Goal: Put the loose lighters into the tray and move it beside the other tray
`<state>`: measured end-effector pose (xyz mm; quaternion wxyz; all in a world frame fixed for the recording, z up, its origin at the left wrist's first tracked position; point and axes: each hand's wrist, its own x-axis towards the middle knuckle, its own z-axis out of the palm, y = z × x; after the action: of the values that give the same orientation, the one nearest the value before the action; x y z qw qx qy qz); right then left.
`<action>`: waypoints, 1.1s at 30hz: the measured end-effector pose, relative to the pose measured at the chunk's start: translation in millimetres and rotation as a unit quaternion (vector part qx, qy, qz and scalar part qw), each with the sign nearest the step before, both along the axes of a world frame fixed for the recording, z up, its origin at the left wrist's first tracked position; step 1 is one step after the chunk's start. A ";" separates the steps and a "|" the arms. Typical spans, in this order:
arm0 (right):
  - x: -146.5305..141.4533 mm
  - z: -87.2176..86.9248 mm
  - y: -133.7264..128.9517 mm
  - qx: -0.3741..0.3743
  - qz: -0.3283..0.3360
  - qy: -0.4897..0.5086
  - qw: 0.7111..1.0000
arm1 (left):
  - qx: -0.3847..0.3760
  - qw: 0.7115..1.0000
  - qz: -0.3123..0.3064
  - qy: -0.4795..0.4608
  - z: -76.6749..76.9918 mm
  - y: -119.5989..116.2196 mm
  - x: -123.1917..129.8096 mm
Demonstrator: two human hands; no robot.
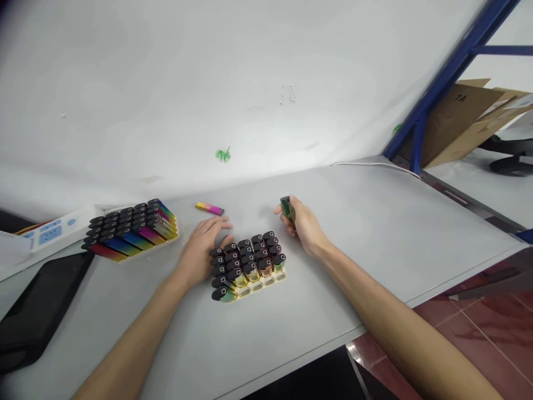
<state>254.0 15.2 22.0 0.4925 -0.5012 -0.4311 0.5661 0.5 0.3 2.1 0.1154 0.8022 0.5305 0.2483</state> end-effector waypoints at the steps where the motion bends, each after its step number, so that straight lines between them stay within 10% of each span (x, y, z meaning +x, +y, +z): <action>1: 1.1 0.0 0.4 0.012 0.001 -0.016 1.000 | 0.001 1.000 -0.001 -0.001 0.1 0.1 0.0; 8: 14.7 29.0 -13.6 0.191 -0.025 -0.282 0.940 | 0.003 1.000 0.000 -0.001 0.9 0.0 1.3; 13: 10.2 73.9 -61.9 0.352 -0.110 -0.291 0.883 | -0.003 1.000 0.006 0.003 2.0 -0.6 3.0; 16: -1.4 88.7 -93.5 0.395 -0.050 -0.331 0.856 | -0.009 1.000 0.004 0.004 2.4 -0.7 3.2; 23: -26.1 57.4 -116.0 0.428 0.157 -0.426 0.781 | -0.002 1.000 -0.001 0.005 1.4 -1.0 1.6; 33: -34.1 40.5 -116.6 0.449 0.167 -0.491 0.728 | -0.003 1.000 -0.001 0.012 0.6 -0.6 2.6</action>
<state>219.9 -101.4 62.5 0.2774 -0.3495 -0.8932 0.0550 3.0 -0.3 2.7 0.1116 0.8051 0.5320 0.2371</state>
